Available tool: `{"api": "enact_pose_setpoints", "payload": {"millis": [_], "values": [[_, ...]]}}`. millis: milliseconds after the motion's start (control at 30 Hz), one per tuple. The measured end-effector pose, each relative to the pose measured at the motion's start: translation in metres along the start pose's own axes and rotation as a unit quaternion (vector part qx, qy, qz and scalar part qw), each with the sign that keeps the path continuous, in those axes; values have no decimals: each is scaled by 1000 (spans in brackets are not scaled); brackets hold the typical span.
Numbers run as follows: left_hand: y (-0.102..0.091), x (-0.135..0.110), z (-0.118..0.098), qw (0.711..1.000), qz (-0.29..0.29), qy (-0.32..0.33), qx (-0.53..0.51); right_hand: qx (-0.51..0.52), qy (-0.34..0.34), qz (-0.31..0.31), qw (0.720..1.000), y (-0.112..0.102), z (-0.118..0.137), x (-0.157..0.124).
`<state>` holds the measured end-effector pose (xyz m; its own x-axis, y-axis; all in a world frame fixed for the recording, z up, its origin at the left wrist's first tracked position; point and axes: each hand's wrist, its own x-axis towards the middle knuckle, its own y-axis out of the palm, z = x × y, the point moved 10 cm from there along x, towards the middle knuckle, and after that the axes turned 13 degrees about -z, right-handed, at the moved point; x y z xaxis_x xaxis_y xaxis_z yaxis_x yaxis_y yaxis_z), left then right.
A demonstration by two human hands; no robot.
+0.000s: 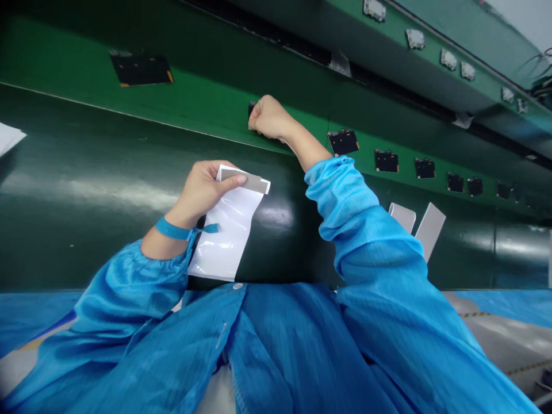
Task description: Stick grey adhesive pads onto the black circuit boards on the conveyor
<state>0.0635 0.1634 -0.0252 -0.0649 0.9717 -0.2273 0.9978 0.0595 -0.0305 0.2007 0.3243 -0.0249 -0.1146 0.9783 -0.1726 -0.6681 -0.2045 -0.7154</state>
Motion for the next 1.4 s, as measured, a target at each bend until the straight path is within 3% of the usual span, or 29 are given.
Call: {"api": "enact_pose_setpoints", "payload": {"millis": [167, 267, 400, 500, 567, 700, 800, 967, 1133, 1400], "values": [[0, 0, 1, 1000, -2, -1, 6, -19, -7, 0, 1000, -6, -3, -7], [-2, 0, -1, 1000, -6, 3, 6, -65, -44, -16, 997, -8, -8, -2], [-6, 0, -3, 1000, -18, 8, 0, -94, -142, -95, 981, -21, -11, 4], [-9, 1, -2, 999, -35, 7, -2, -61, -155, -137, 976, -36, -17, -15], [-11, 1, -1, 999, -42, 8, -2, -26, -156, -112, 981, -37, -14, -45], [-10, 3, 0, 999, -46, 18, 0, 64, -185, 3, 981, -24, 10, -116], [-11, 3, 0, 998, -54, 26, 8, 86, -203, 18, 975, -25, 27, -144], [-12, 3, -1, 998, -52, 29, 17, 67, -219, -3, 973, -28, 39, -150], [-11, 3, -2, 999, -48, 24, 12, 113, -196, -56, 972, -34, 28, -144], [-9, 4, -2, 999, -44, 23, 6, 84, -245, -37, 965, -22, 48, -155]]}}
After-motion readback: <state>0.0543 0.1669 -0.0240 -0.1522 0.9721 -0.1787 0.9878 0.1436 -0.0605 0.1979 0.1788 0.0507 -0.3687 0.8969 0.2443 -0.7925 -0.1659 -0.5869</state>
